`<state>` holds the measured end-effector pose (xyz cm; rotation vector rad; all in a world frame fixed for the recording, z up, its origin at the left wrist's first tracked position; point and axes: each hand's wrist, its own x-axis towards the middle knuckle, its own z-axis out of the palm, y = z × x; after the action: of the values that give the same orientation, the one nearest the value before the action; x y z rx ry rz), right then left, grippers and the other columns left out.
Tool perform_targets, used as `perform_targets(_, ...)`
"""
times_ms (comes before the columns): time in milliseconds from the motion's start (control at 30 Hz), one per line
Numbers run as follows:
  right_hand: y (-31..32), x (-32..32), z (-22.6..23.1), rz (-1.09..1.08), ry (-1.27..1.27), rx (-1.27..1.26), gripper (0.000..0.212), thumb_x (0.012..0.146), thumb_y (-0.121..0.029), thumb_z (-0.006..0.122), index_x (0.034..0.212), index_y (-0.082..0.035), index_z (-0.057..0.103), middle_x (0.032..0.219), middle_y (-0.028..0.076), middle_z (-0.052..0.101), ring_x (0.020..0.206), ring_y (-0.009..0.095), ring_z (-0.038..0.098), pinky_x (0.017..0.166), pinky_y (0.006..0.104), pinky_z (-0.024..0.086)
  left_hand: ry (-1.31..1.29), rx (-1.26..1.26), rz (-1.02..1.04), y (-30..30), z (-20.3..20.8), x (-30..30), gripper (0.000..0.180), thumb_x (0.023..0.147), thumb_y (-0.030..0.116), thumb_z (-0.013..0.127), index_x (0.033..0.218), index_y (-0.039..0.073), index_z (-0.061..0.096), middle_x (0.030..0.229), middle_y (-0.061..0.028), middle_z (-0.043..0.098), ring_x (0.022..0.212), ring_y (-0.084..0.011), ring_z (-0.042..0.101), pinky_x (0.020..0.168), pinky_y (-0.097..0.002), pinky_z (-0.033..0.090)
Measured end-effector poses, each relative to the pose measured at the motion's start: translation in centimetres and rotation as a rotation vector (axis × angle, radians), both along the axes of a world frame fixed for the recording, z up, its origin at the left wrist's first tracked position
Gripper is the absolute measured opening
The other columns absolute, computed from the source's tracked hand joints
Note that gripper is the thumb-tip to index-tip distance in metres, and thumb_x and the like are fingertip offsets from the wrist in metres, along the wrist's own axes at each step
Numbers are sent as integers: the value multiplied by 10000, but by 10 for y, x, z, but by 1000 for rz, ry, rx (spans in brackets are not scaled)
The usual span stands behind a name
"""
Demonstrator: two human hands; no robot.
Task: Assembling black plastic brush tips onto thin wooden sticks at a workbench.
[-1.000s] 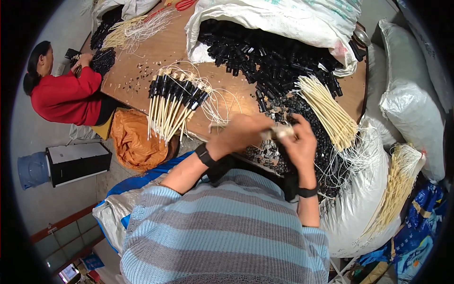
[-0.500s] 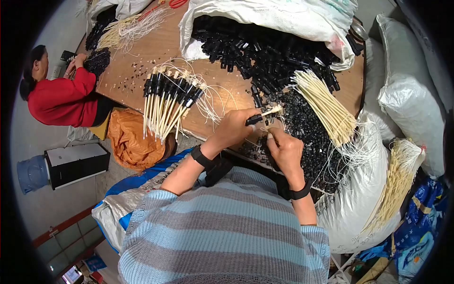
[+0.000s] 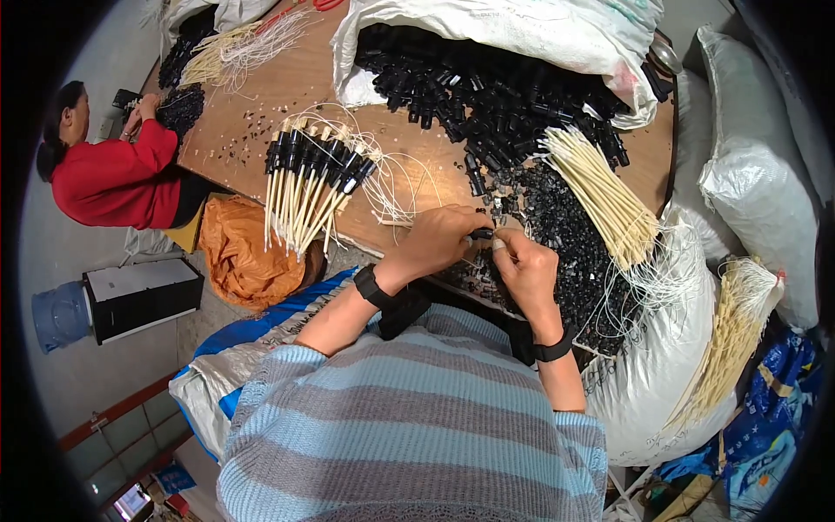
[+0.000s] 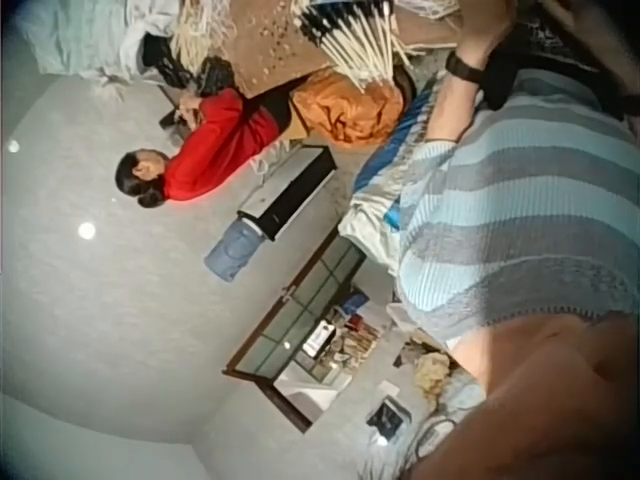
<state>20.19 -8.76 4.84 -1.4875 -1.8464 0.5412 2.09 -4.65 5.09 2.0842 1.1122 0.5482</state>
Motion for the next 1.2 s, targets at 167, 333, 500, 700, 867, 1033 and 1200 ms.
perform_targets(167, -5, 6, 3, -93, 282, -190, 96, 818, -39, 660, 907, -36, 696, 523, 41, 514, 459, 100, 491, 466, 256, 401, -54, 20, 20, 3, -12, -7, 384, 715, -42, 607, 1081, 66, 651, 1005, -137, 678, 962, -326, 638, 808, -395, 508)
perform_targets(333, -6, 9, -2, -87, 395, -266, 86, 822, -28, 656, 900, -22, 691, 512, 19, 461, 480, 58, 429, 470, 236, 369, -40, 9, -12, 3, -7, -2, 391, 711, -42, 606, 1084, 65, 648, 1006, -140, 678, 960, -330, 639, 807, -401, 506)
perform_targets(500, -6, 4, -4, -62, 260, -240, 87, 820, -49, 644, 899, -23, 670, 562, 87, 544, 469, 138, 524, 474, 285, 419, -9, -17, -56, -1, -8, 3, 406, 723, -41, 608, 1115, 60, 630, 1036, -148, 671, 974, -334, 633, 816, -416, 504)
perform_targets(700, -5, -2, 6, 127, 59, -17, 137, 862, -55, 615, 996, -37, 640, 700, 176, 625, 606, 333, 642, 543, 369, 494, -136, -231, -156, 0, -7, 5, 403, 716, -65, 600, 1105, 38, 603, 1029, -141, 657, 957, -337, 633, 849, -390, 502)
perform_targets(867, -8, 1, 1, 59, -24, -65, 166, 876, -101, 626, 1034, -51, 640, 748, 171, 656, 651, 340, 660, 563, 372, 509, -272, 181, -58, 8, -6, -1, 302, 618, -108, 635, 875, 51, 654, 877, -65, 647, 816, -239, 616, 729, -327, 499)
perform_targets(1033, -11, 2, -4, 83, 106, -125, 158, 867, -102, 624, 1006, -52, 678, 776, 184, 671, 703, 355, 669, 596, 368, 517, -434, 92, -55, 1, -5, 5, 248, 622, -93, 650, 804, 75, 659, 877, -46, 651, 850, -241, 607, 718, -339, 489)
perform_targets(1200, -17, 10, -10, -203, 246, -228, 139, 849, -84, 614, 959, -22, 673, 562, 51, 491, 524, 77, 435, 497, 260, 381, -93, 317, -14, 24, -31, 13, 241, 646, -30, 688, 861, 77, 670, 924, -44, 650, 871, -258, 610, 732, -350, 504)
